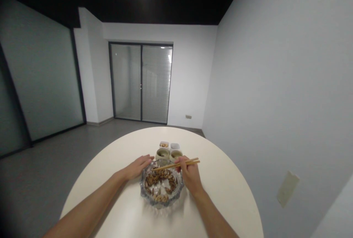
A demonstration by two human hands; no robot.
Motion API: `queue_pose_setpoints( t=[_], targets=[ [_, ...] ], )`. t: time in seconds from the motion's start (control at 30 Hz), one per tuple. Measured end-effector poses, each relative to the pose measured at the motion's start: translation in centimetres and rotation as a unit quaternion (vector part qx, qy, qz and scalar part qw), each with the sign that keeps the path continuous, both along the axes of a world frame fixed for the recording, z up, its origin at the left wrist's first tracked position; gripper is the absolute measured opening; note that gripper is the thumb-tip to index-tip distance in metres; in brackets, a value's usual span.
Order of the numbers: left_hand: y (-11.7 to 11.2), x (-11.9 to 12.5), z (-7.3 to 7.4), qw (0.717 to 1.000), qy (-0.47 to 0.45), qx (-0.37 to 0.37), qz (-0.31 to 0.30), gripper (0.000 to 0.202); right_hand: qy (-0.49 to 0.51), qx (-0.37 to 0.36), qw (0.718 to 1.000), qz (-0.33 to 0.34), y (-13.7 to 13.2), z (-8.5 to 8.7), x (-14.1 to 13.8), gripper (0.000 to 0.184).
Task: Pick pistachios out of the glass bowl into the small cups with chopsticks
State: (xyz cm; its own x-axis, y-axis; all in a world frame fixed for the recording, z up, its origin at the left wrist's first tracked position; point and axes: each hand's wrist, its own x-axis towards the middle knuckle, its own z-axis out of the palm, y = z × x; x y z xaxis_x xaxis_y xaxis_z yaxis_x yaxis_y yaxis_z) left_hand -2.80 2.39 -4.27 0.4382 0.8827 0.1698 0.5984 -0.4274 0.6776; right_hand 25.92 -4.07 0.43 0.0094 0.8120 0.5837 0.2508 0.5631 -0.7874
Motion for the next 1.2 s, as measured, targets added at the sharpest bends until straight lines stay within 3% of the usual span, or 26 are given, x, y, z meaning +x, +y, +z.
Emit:
queue_pose_setpoints(
  t=[0.7,1.0,1.2],
  targets=[
    [0.0,0.0,0.1,1.0,0.004,0.0,-0.002,0.076,0.026,0.008,0.999,-0.017,0.2,0.0,0.5,0.067],
    [-0.2,0.1,0.2,1.0,0.015,-0.006,0.007,0.076,0.106,0.065,0.985,-0.122,0.5,0.6,2.0,0.069],
    [0.0,0.1,0.0,1.0,0.015,-0.002,0.005,0.079,0.106,0.086,0.972,-0.192,2.0,0.2,3.5,0.072]
  ],
)
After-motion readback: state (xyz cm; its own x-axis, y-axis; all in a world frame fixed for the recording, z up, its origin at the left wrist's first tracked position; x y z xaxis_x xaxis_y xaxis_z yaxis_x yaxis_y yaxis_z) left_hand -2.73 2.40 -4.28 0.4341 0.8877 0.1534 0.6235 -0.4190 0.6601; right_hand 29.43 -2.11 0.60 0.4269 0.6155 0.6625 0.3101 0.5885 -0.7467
